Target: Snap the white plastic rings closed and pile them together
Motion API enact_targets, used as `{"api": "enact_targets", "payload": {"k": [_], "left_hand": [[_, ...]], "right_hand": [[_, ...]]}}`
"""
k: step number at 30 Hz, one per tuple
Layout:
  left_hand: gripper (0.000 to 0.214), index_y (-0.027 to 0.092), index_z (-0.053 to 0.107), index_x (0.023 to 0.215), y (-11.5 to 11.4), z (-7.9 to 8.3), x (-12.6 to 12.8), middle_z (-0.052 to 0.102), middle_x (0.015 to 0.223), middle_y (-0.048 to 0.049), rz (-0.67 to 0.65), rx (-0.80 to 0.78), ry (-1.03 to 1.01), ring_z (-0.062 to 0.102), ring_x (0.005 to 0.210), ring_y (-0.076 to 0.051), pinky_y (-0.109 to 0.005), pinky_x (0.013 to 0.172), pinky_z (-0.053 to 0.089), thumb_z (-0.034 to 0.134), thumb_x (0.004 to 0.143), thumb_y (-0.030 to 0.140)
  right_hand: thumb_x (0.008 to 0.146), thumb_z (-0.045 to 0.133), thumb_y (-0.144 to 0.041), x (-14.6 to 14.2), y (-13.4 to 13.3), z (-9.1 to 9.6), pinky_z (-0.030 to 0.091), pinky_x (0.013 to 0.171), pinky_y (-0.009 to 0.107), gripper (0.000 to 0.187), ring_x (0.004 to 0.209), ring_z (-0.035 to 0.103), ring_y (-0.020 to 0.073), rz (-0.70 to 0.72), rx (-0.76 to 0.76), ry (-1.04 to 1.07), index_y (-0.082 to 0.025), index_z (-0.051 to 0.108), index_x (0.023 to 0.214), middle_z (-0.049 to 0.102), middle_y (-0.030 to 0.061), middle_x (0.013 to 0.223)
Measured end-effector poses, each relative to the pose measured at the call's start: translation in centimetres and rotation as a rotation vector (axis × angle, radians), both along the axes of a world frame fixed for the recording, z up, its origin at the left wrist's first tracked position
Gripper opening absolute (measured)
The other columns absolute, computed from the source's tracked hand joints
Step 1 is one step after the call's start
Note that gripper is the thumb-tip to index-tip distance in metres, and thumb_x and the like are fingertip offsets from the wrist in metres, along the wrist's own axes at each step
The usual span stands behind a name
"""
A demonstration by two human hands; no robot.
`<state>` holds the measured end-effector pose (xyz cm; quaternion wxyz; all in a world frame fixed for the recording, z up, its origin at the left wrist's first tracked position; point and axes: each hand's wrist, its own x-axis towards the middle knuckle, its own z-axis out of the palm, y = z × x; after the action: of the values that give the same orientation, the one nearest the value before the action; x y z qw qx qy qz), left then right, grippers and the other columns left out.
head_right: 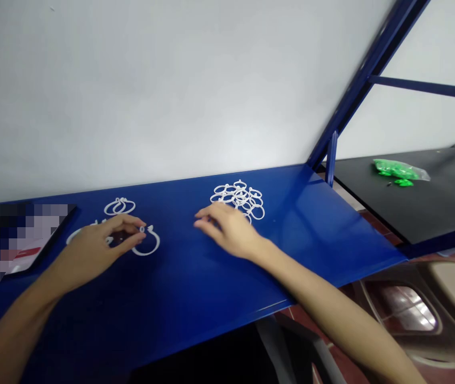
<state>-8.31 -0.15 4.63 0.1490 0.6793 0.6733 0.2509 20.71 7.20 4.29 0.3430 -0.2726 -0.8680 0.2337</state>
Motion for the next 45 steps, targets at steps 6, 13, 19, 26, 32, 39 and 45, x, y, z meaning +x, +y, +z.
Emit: {"api": "enact_targets", "payload": {"k": [6, 13, 19, 26, 32, 39, 45], "left_hand": [[0.030, 0.027, 0.067, 0.101, -0.2, -1.3, 3.5, 0.077, 0.084, 0.0016, 0.011, 0.058, -0.264, 0.072, 0.078, -0.018, -0.026, 0.064, 0.050, 0.066, 0.084, 0.051], [0.023, 0.025, 0.071, 0.085, -0.7, -2.4, 5.5, 0.078, 0.085, 0.0016, 0.009, 0.086, -0.502, 0.074, 0.079, -0.017, -0.026, 0.073, 0.056, 0.071, 0.082, 0.048], [0.014, 0.025, 0.073, 0.079, -0.9, -3.0, 6.1, 0.077, 0.079, 0.0022, -0.005, 0.193, -0.434, 0.072, 0.073, -0.017, -0.029, 0.074, 0.058, 0.066, 0.085, 0.036], [0.017, 0.026, 0.076, 0.086, -0.9, -2.2, 6.2, 0.075, 0.082, 0.0007, -0.140, 0.243, -0.288, 0.069, 0.074, -0.015, -0.028, 0.072, 0.056, 0.064, 0.088, 0.038], [0.034, 0.022, 0.073, 0.110, 0.7, -1.9, 2.0, 0.073, 0.109, -0.0070, -0.094, 0.309, 0.169, 0.062, 0.107, -0.027, -0.047, 0.105, 0.045, 0.048, 0.096, 0.039], [0.046, 0.019, 0.070, 0.121, 1.4, -2.9, -3.8, 0.064, 0.119, -0.0162, 0.017, 0.091, 0.554, 0.058, 0.104, -0.037, -0.052, 0.087, 0.049, 0.039, 0.087, 0.023], [0.044, 0.023, 0.068, 0.119, 1.5, -3.7, -4.3, 0.068, 0.120, -0.0147, 0.007, 0.019, 0.565, 0.060, 0.105, -0.038, -0.052, 0.082, 0.049, 0.033, 0.093, 0.029]], "right_hand": [[0.095, 0.064, -0.029, -4.8, -2.5, -2.5, 0.052, 0.066, 0.025, 0.015, 0.071, 0.064, 0.0128, 0.075, -0.297, 0.116, -0.018, 0.061, 0.105, 0.069, 0.0011, 0.085], [0.102, 0.050, -0.023, -3.6, -2.6, -3.0, 0.053, 0.076, 0.030, 0.014, 0.082, 0.065, 0.0159, 0.111, -0.027, 0.102, -0.018, 0.060, 0.094, 0.068, 0.0058, 0.091], [0.106, 0.038, -0.021, -2.9, -3.0, -2.7, 0.053, 0.076, 0.034, 0.024, 0.085, 0.061, 0.0196, 0.164, 0.161, -0.067, -0.016, 0.062, 0.103, 0.068, 0.0109, 0.093], [0.106, 0.039, -0.023, -2.5, -2.2, -2.4, 0.054, 0.077, 0.034, 0.025, 0.088, 0.063, 0.0196, 0.212, 0.177, -0.117, -0.017, 0.064, 0.104, 0.069, 0.0099, 0.094], [0.095, 0.064, -0.026, 1.8, 2.5, -0.5, 0.052, 0.075, 0.032, 0.008, 0.084, 0.064, 0.0177, -0.080, 0.116, 0.027, -0.020, 0.066, 0.091, 0.069, 0.0049, 0.092], [0.085, 0.071, -0.038, 12.2, 6.9, -1.8, 0.054, 0.074, 0.036, 0.019, 0.076, 0.065, 0.0184, -0.351, -0.072, -0.075, -0.020, 0.070, 0.080, 0.068, 0.0059, 0.091], [0.085, 0.070, -0.047, 13.3, 7.0, -3.0, 0.056, 0.080, 0.041, 0.026, 0.086, 0.067, 0.0215, -0.319, -0.126, -0.119, -0.022, 0.074, 0.085, 0.069, 0.0080, 0.102]]}}
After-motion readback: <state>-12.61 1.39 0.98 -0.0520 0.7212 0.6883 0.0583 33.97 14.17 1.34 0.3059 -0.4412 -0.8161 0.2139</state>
